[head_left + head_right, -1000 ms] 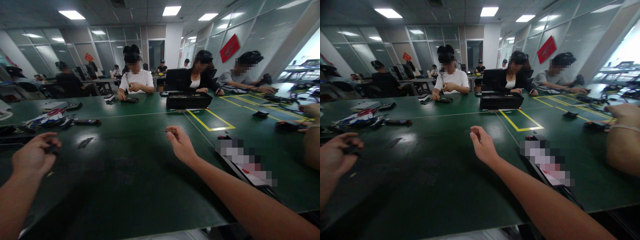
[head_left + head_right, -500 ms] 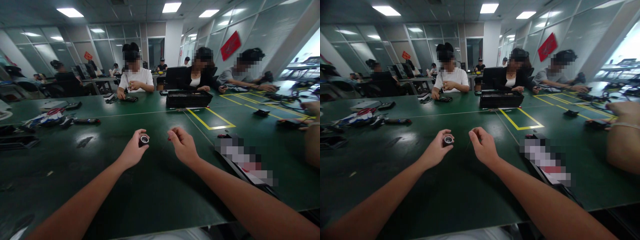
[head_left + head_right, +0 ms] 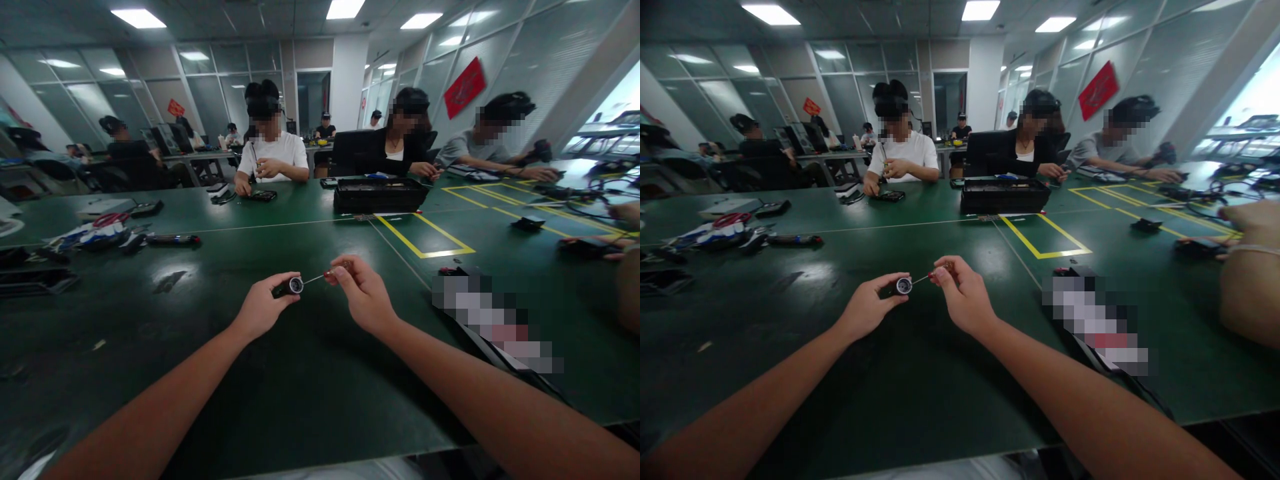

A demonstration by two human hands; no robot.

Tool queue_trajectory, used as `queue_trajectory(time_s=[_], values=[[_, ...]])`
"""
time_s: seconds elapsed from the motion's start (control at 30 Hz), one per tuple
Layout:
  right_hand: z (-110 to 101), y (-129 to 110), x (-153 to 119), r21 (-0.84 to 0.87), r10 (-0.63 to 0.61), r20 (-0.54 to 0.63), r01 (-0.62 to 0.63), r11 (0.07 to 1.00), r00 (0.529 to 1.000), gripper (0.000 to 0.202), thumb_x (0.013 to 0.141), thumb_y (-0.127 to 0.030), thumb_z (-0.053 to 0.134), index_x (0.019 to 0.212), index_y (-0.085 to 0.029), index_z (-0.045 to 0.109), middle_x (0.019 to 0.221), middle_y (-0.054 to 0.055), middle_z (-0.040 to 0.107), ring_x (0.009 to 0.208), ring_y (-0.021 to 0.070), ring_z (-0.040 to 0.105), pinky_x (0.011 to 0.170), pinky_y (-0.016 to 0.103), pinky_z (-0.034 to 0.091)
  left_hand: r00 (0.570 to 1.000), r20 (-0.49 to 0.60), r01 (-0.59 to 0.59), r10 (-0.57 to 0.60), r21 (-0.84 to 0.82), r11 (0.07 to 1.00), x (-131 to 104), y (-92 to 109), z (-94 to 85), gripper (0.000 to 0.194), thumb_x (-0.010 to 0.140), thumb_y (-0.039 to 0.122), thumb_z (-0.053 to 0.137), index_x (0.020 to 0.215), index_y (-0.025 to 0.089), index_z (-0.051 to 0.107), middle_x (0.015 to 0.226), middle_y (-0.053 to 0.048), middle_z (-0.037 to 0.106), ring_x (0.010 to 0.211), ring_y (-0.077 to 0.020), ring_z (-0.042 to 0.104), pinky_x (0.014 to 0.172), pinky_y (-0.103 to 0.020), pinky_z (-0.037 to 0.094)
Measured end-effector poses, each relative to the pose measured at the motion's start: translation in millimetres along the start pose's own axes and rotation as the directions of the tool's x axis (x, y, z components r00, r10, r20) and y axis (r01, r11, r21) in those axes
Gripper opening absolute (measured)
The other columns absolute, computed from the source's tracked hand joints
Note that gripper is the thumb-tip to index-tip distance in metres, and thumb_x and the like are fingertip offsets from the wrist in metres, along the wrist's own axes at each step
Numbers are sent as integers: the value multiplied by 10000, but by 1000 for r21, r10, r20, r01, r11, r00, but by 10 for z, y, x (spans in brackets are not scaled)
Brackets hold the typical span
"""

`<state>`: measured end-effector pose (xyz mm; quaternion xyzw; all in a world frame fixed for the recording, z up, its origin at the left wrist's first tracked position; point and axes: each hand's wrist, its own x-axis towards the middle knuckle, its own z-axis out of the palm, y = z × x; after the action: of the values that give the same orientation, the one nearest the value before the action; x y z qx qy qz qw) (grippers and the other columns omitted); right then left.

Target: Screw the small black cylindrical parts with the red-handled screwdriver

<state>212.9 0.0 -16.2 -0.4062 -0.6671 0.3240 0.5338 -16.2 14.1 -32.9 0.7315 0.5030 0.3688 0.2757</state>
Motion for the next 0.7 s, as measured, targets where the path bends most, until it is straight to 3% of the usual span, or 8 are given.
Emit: queue_trajectory(time_s=[0.33,0.53,0.7], values=[[1,-21,10,-110,-16,-33,13,994,999,205,987,-390,516,1063,-226,612,921,45,759,862,196,733,791,355,554,997,26,-68,69,-59,996,-4,-32,26,421,801,218,744,1219,250,705,1254,-46,697,1194,-238,623,1125,-440,416],[-30,-82,22,-294,-12,-77,-11,956,997,241,969,-424,542,940,-209,648,809,42,745,743,195,698,673,321,496,998,12,-57,58,-68,996,-5,-21,23,440,811,223,742,1247,263,691,1277,-38,688,1222,-238,608,1138,-442,403],[-46,-77,30,-347,-7,-106,-31,937,994,279,975,-444,524,930,-204,660,797,37,730,700,176,661,631,297,455,998,-3,-61,61,-60,996,-2,-41,19,451,820,239,742,1266,271,679,1297,-35,679,1243,-235,597,1145,-445,398]])
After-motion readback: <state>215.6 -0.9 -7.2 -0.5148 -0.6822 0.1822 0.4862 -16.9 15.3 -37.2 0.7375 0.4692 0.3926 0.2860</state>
